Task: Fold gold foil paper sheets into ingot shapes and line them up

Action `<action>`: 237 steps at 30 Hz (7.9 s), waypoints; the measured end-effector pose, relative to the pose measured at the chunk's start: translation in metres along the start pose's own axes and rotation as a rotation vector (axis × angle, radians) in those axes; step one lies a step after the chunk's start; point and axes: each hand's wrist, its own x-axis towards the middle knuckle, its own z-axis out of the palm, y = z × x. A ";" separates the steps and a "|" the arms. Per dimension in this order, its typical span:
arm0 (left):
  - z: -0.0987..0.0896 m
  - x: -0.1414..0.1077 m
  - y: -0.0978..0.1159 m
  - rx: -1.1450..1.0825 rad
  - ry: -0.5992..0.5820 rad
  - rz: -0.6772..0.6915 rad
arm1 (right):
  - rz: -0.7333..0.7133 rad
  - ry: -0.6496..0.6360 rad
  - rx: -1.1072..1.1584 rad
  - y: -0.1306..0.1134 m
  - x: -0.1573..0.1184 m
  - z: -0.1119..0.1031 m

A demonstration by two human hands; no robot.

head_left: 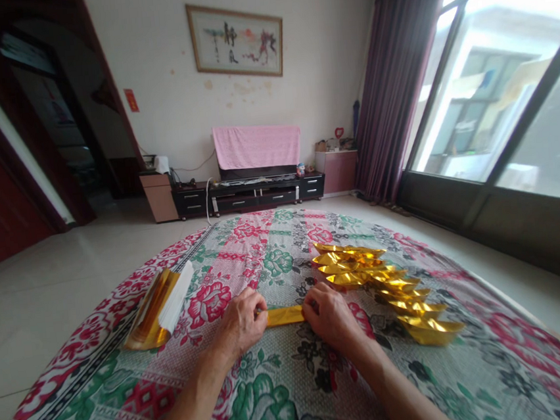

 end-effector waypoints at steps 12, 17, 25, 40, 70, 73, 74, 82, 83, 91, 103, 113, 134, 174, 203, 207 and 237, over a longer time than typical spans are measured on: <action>-0.001 0.001 0.002 0.017 -0.010 -0.010 | 0.082 0.010 0.042 0.004 -0.002 0.000; 0.000 0.001 0.002 0.025 -0.011 -0.002 | 0.063 0.039 0.027 0.002 -0.003 -0.002; 0.000 0.000 0.002 0.015 -0.019 0.018 | -0.031 0.015 0.023 0.003 -0.006 -0.003; -0.004 -0.003 0.011 0.012 -0.038 0.063 | -0.149 -0.103 -0.109 -0.013 -0.003 -0.008; 0.003 -0.006 -0.001 0.005 -0.017 0.109 | 0.097 -0.038 -0.064 0.002 -0.021 -0.012; 0.003 -0.006 -0.002 -0.004 -0.020 0.113 | 0.120 -0.050 -0.034 0.007 -0.019 -0.011; 0.003 -0.006 -0.002 -0.005 -0.025 0.112 | 0.127 -0.053 -0.027 0.008 -0.019 -0.011; 0.000 -0.005 0.002 0.011 -0.045 0.091 | 0.067 0.110 -0.012 0.002 -0.022 -0.010; -0.001 -0.005 0.003 0.013 -0.051 0.088 | 0.047 0.161 -0.004 -0.002 -0.022 -0.010; -0.004 -0.005 0.006 0.033 -0.067 0.080 | -0.212 0.023 0.189 -0.031 -0.015 0.003; -0.007 -0.003 -0.002 -0.078 -0.089 0.084 | -0.115 -0.015 0.175 -0.026 -0.012 0.017; -0.012 -0.003 -0.008 -0.114 -0.039 0.005 | -0.127 -0.060 0.125 -0.029 -0.014 0.012; -0.017 -0.003 0.011 -0.341 0.074 -0.198 | -0.134 -0.028 0.077 -0.034 -0.015 0.011; -0.018 0.004 0.004 0.070 -0.036 -0.392 | -0.030 0.041 -0.096 -0.045 -0.013 0.024; -0.026 0.005 0.005 0.016 -0.106 -0.452 | 0.141 0.105 -0.329 -0.078 -0.013 0.036; -0.024 0.005 0.003 0.022 -0.098 -0.435 | 0.142 0.100 -0.328 -0.079 -0.012 0.035; -0.031 -0.003 0.008 -0.039 -0.210 -0.295 | 0.016 0.065 -0.198 -0.058 -0.019 0.023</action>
